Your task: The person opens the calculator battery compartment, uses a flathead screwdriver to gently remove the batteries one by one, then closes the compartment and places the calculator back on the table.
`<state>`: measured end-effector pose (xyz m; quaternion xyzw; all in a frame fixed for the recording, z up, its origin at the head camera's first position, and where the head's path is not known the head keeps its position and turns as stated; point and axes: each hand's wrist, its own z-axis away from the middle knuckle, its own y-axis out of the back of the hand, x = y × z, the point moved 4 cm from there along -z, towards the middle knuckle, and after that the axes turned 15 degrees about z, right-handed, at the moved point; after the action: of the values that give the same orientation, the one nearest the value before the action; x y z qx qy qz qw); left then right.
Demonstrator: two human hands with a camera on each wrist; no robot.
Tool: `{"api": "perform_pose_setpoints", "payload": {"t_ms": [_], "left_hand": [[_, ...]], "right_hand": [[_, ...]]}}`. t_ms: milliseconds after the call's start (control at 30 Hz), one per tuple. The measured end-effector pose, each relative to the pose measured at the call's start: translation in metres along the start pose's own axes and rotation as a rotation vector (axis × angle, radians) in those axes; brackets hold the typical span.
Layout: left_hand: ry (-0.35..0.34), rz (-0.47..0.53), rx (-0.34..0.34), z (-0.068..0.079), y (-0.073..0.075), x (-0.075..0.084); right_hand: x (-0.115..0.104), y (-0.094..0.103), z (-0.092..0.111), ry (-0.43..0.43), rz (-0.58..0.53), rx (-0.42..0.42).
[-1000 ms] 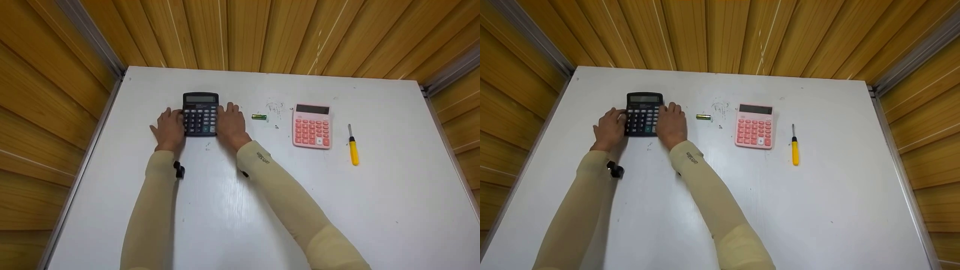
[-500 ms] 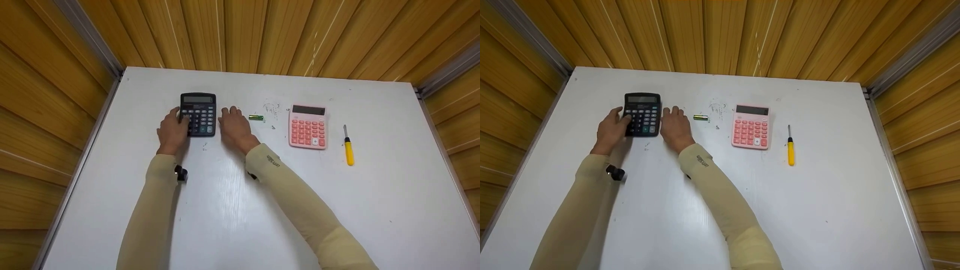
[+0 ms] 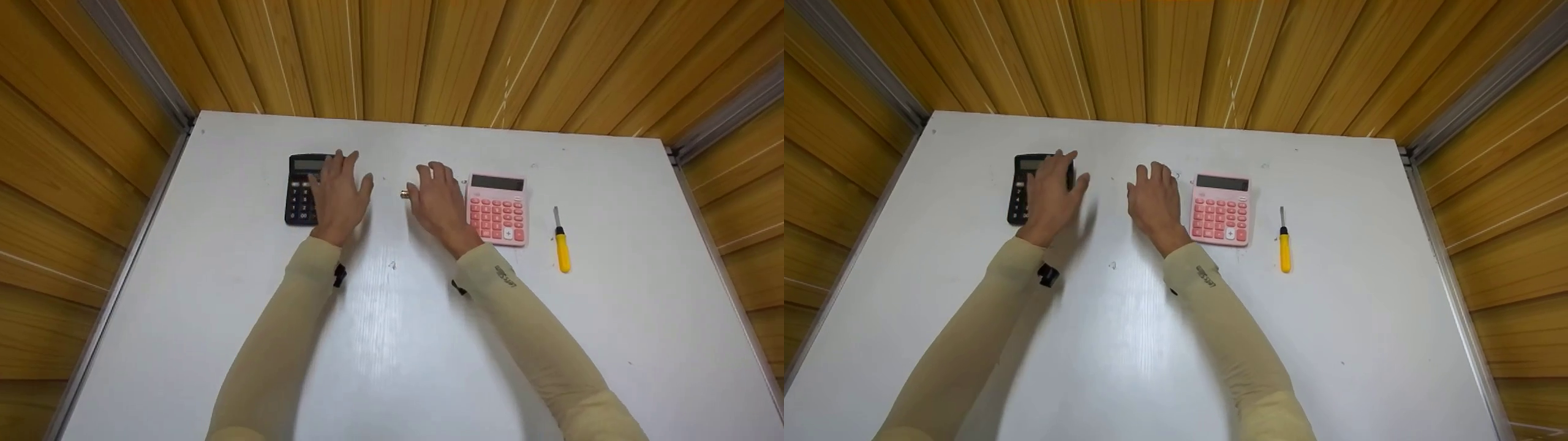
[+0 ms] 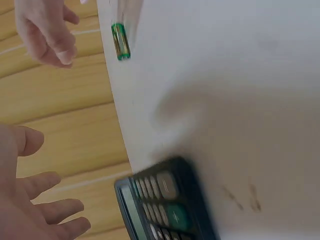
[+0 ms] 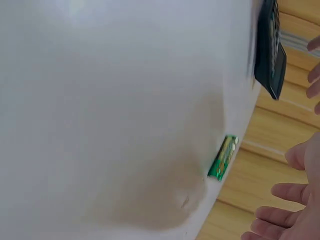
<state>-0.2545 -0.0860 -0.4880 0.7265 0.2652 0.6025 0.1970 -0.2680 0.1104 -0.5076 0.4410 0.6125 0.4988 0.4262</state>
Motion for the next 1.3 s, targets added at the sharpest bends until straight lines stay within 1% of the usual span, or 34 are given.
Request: {"api": "perform_pose_setpoints", "payload": {"t_ms": [167,300,433,600,667,767,833,900,1033,1200,1300], "left_hand": [[-0.012,-0.077,-0.050,-0.001,-0.025,0.017],[-0.023,-0.129,-0.095,0.000,-0.043,0.026],[-0.044,-0.182,-0.129,-0.001,-0.057,0.033],[-0.039,-0.193,-0.165,0.000,-0.069,0.035],[-0.040,-0.199,-0.185,0.000,-0.073,0.038],[-0.054,-0.211,-0.202,-0.004,-0.078,0.048],[-0.073,-0.219,-0.202,-0.008,-0.080,0.057],[-0.090,-0.229,-0.199,-0.011,-0.083,0.065],[-0.113,-0.270,-0.216,-0.009,-0.092,0.076],[-0.128,-0.329,-0.259,-0.001,-0.106,0.080],[-0.141,-0.345,-0.273,0.001,-0.113,0.082]], "right_hand": [[0.029,0.012,0.010,-0.048,-0.018,0.046],[0.048,0.018,0.019,-0.091,-0.008,0.067],[0.062,0.021,0.023,-0.118,0.002,0.076],[0.071,0.019,0.026,-0.119,0.000,0.066],[0.075,0.020,0.028,-0.115,-0.001,0.069],[0.083,0.025,0.028,-0.115,-0.005,0.096],[0.090,0.030,0.026,-0.118,-0.012,0.123],[0.096,0.035,0.025,-0.127,-0.015,0.133],[0.108,0.035,0.029,-0.152,-0.010,0.112],[0.121,0.030,0.039,-0.206,-0.024,0.070],[0.128,0.029,0.042,-0.238,-0.040,0.047]]}}
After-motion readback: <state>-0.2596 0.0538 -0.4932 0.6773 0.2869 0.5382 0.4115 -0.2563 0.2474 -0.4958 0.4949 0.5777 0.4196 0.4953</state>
